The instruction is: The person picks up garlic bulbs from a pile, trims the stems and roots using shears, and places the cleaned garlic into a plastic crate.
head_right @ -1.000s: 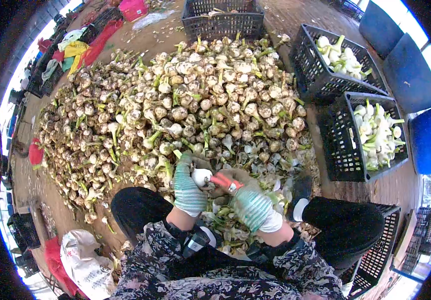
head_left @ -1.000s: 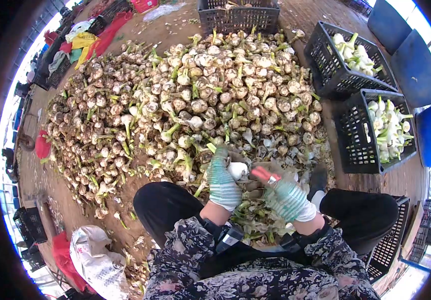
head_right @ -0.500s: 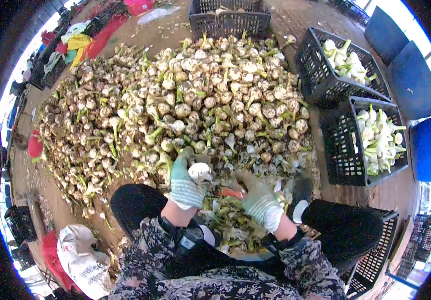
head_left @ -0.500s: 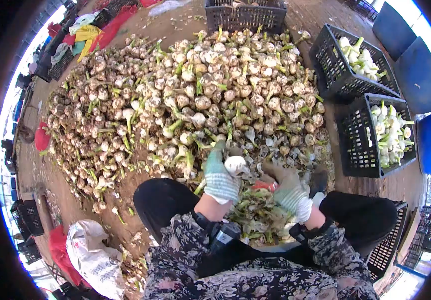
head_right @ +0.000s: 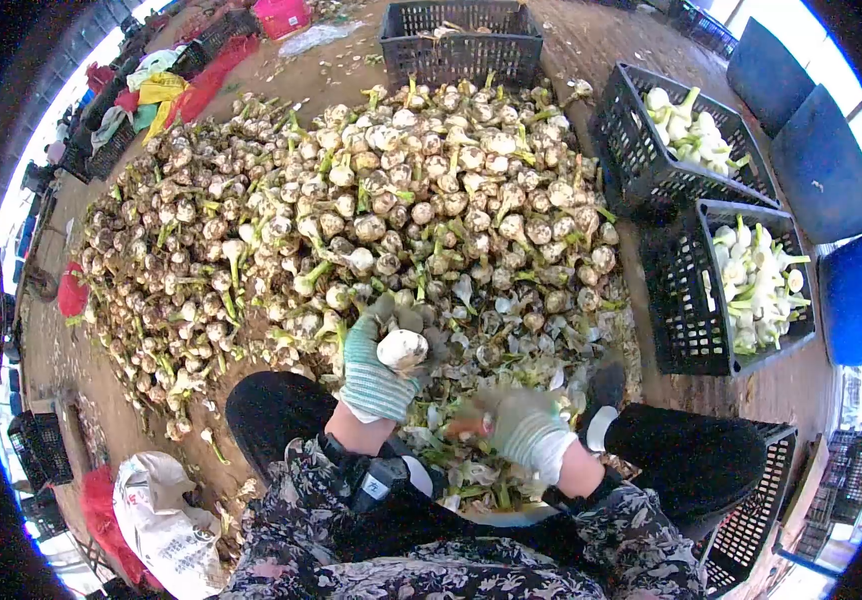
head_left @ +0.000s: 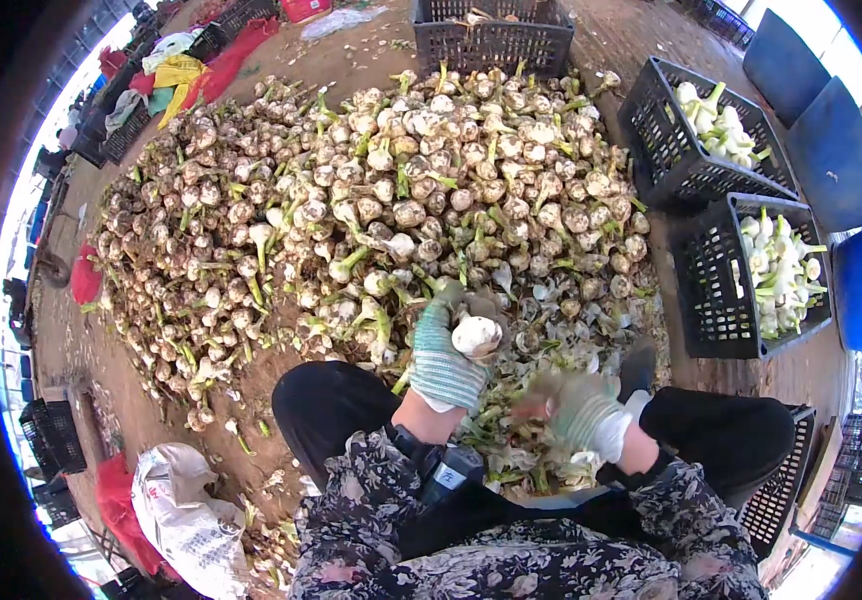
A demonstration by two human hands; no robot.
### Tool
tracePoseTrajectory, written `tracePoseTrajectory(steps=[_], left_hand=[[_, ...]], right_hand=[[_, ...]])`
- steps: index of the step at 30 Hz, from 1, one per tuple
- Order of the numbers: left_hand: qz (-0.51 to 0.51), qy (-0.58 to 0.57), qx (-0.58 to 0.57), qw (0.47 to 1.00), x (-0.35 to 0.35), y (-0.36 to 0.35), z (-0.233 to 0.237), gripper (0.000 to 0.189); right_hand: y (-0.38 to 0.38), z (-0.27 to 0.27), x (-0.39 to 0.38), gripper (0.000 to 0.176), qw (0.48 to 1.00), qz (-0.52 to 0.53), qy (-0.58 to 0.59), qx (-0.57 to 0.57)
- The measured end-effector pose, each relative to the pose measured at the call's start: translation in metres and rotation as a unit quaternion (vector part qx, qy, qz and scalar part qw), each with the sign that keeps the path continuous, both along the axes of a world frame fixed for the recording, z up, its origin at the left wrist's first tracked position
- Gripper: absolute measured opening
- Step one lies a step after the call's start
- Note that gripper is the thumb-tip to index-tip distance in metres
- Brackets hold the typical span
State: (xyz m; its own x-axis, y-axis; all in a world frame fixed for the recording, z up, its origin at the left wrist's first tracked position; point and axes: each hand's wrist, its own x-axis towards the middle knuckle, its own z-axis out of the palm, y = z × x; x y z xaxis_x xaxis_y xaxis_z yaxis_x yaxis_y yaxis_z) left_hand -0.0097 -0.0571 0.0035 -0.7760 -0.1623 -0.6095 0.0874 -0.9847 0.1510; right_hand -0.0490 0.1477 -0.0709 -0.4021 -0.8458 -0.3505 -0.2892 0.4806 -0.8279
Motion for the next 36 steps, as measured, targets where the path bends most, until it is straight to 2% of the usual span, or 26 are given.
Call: tracePoseTrajectory(steps=[1, 2, 3, 4, 5, 7, 8, 11, 13, 16, 20, 21, 22, 23, 24, 25, 26, 28, 29, 30, 31, 32, 33, 34, 36], left_hand=[[0.006, 0.041, -0.019, 0.999, 0.000, 0.005, 0.005, 0.028], [0.005, 0.043, -0.021, 0.999, -0.001, 0.007, 0.007, 0.028], [0.001, 0.069, -0.082, 0.994, -0.001, 0.010, 0.009, 0.026], [-0.003, 0.093, -0.142, 0.985, 0.000, 0.012, 0.010, 0.024], [-0.001, 0.104, -0.242, 0.965, 0.002, 0.012, 0.001, 0.024], [0.007, 0.097, -0.282, 0.955, 0.003, 0.014, 0.009, 0.024], [0.015, 0.089, -0.320, 0.943, 0.004, 0.015, 0.012, 0.024], [0.019, 0.110, -0.349, 0.931, 0.005, 0.015, 0.012, 0.023], [0.019, 0.135, -0.377, 0.916, 0.004, 0.016, 0.014, 0.022], [0.002, 0.087, -0.348, 0.934, 0.004, 0.016, 0.013, 0.022], [-0.014, 0.143, -0.249, 0.958, 0.005, 0.007, 0.004, 0.022], [-0.031, 0.153, -0.206, 0.966, 0.006, 0.006, 0.006, 0.022], [-0.031, 0.152, -0.206, 0.966, 0.007, 0.007, 0.008, 0.022], [-0.022, 0.148, -0.209, 0.966, 0.007, 0.010, 0.012, 0.019], [-0.013, 0.145, -0.213, 0.966, 0.006, 0.013, 0.016, 0.017], [-0.004, 0.101, -0.241, 0.965, 0.005, 0.015, 0.019, 0.019], [-0.004, 0.101, -0.239, 0.966, 0.004, 0.015, 0.018, 0.019], [-0.020, 0.074, -0.221, 0.972, 0.001, 0.012, 0.015, 0.020], [-0.049, 0.087, -0.152, 0.983, 0.001, 0.007, 0.000, 0.023], [-0.049, 0.088, -0.151, 0.983, 0.001, 0.010, 0.002, 0.023], [-0.047, 0.047, -0.149, 0.987, 0.000, 0.016, 0.007, 0.022], [-0.046, 0.007, -0.148, 0.988, -0.001, 0.022, 0.009, 0.022], [0.016, 0.017, -0.142, 0.990, -0.003, 0.026, 0.002, 0.021], [0.015, 0.017, -0.142, 0.990, -0.003, 0.024, -0.007, 0.021], [0.071, -0.099, -0.162, 0.979, -0.006, 0.006, -0.017, 0.020]], right_hand=[[-0.033, 0.107, -0.006, 0.033, 0.973, -0.033, 0.166, 0.160], [-0.037, 0.103, -0.005, 0.033, 0.972, -0.035, 0.168, 0.158], [-0.041, 0.099, -0.005, 0.029, 0.979, -0.185, -0.064, -0.047], [-0.045, 0.098, -0.004, 0.026, 0.871, -0.312, -0.289, -0.246], [-0.048, 0.100, 0.001, 0.026, 0.871, -0.312, -0.289, -0.246], [-0.062, 0.124, 0.012, 0.026, 0.798, -0.376, -0.381, -0.276], [-0.062, 0.123, 0.012, 0.025, 0.782, -0.370, -0.416, -0.280], [-0.058, 0.111, 0.012, 0.024, 0.745, -0.353, -0.489, -0.284], [-0.057, 0.108, 0.013, 0.024, 0.743, -0.357, -0.491, -0.282], [-0.062, 0.104, 0.015, 0.025, 0.748, -0.364, -0.474, -0.289], [-0.069, 0.117, 0.021, 0.031, 0.765, -0.343, -0.470, -0.277], [-0.063, 0.113, 0.025, 0.039, 0.740, -0.261, -0.510, -0.353], [-0.058, 0.111, 0.023, 0.039, 0.740, -0.261, -0.511, -0.352], [-0.054, 0.111, 0.021, 0.046, 0.782, -0.288, -0.472, -0.289], [-0.051, 0.112, 0.017, 0.053, 0.817, -0.312, -0.430, -0.224], [-0.048, 0.119, 0.009, 0.062, 0.881, -0.318, -0.326, -0.125], [-0.042, 0.118, 0.008, 0.062, 0.881, -0.319, -0.326, -0.123], [-0.037, 0.120, 0.008, 0.058, 0.843, -0.330, -0.254, -0.342], [-0.041, 0.123, 0.009, 0.051, 0.866, -0.328, -0.132, -0.353], [-0.048, 0.124, 0.005, 0.051, 0.867, -0.328, -0.131, -0.353], [-0.054, 0.125, 0.000, 0.048, 0.909, -0.248, 0.074, -0.327], [-0.059, 0.125, -0.002, 0.045, 0.905, -0.157, 0.275, -0.284], [-0.064, 0.123, 0.001, 0.041, 0.904, -0.188, 0.265, -0.278], [-0.059, 0.115, 0.008, 0.041, 0.904, -0.189, 0.265, -0.277], [-0.053, 0.095, 0.022, 0.033, 0.962, -0.063, 0.048, -0.261]])
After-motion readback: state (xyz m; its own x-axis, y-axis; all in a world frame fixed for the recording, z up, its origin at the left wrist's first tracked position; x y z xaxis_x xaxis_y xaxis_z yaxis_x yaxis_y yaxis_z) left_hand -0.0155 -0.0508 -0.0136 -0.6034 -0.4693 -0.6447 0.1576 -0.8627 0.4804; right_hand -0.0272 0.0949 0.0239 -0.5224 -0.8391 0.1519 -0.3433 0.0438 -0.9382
